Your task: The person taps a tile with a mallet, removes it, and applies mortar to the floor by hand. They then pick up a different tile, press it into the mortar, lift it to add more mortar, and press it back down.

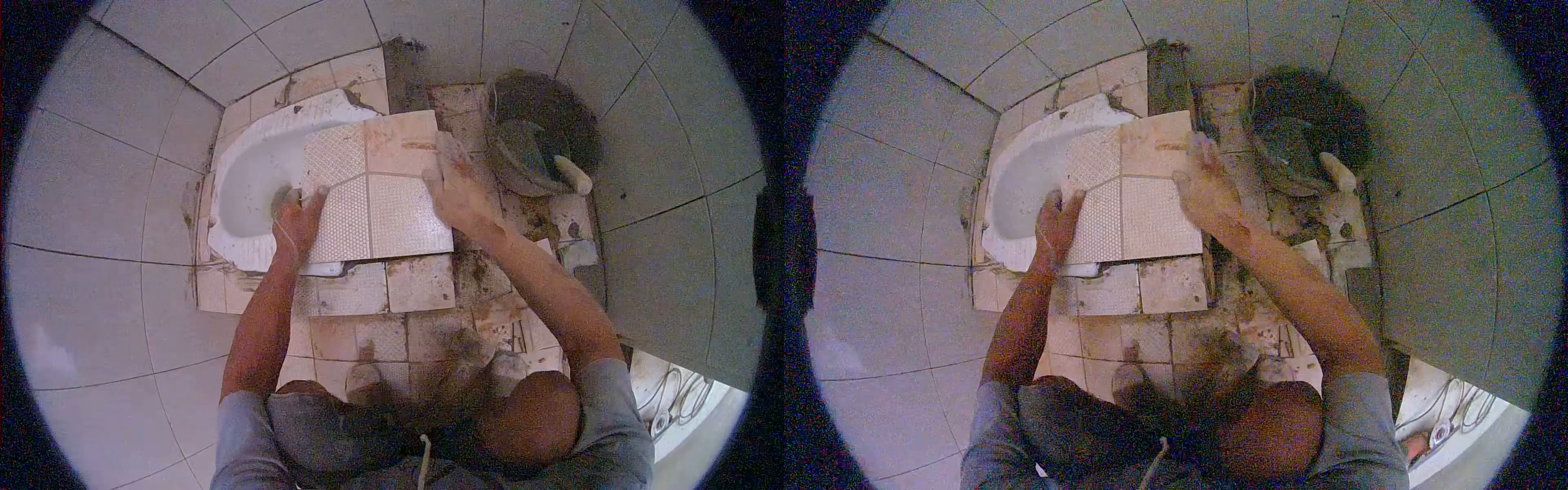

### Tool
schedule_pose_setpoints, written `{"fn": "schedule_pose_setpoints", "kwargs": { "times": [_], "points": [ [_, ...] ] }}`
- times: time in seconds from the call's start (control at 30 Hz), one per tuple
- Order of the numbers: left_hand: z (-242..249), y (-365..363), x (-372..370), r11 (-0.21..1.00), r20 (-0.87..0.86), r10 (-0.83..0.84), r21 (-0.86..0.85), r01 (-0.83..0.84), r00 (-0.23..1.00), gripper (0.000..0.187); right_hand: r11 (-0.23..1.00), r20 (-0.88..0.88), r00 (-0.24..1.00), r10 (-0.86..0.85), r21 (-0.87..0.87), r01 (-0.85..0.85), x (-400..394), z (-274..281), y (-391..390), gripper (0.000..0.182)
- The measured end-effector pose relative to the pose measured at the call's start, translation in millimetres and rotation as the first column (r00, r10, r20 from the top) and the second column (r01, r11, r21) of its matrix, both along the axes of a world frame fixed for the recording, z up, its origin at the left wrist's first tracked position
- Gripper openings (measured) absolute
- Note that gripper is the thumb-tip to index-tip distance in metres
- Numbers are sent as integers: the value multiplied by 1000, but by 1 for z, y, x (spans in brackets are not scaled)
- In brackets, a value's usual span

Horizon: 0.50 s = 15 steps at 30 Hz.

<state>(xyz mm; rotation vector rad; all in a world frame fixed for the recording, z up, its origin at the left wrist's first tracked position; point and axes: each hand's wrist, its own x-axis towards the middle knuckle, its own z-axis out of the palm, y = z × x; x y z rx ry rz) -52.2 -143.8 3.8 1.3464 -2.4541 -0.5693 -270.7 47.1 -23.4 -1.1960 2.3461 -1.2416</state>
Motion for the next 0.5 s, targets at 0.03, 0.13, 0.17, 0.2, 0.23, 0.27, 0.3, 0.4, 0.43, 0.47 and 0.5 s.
{"fn": "schedule_pose_setpoints", "kwargs": {
  "times": [0.03,0.13,0.17,0.2,0.23,0.27,0.3,0.4,0.43,0.47,0.5],
  "points": [
    [2,3,-2,999,18,30,11,-30,999,73,997,-141,989,46,64,-37,-2,5,-1,62],
    [-4,-3,1,998,17,49,30,-50,999,73,976,-384,903,194,169,-137,-5,21,-6,59],
    [-7,-5,3,999,2,36,39,-36,999,73,966,-435,867,242,194,-172,-6,22,-10,58],
    [-5,-2,2,998,-4,41,43,-41,999,73,954,-484,826,288,218,-205,-7,24,-15,57],
    [-2,3,1,998,-6,53,-15,-53,999,74,941,-448,832,327,233,-245,-9,24,-25,55],
    [1,7,-1,995,-9,65,-72,-66,998,75,927,-412,835,365,246,-284,-11,25,-34,53],
    [5,8,-1,995,-16,69,-68,-69,998,75,925,-416,831,370,252,-285,-12,28,-42,53],
    [6,8,-1,997,-1,83,-7,-83,997,76,898,-438,786,437,260,-354,-15,30,-67,52],
    [1,6,0,996,26,69,-63,-67,997,76,908,-533,740,409,318,-273,-17,23,-78,51],
    [-2,5,1,992,56,57,-118,-50,997,75,913,-621,682,386,363,-186,-18,16,-87,50],
    [1,6,0,992,58,61,-114,-54,996,75,911,-618,681,391,366,-191,-19,20,-91,50]
  ]
}}
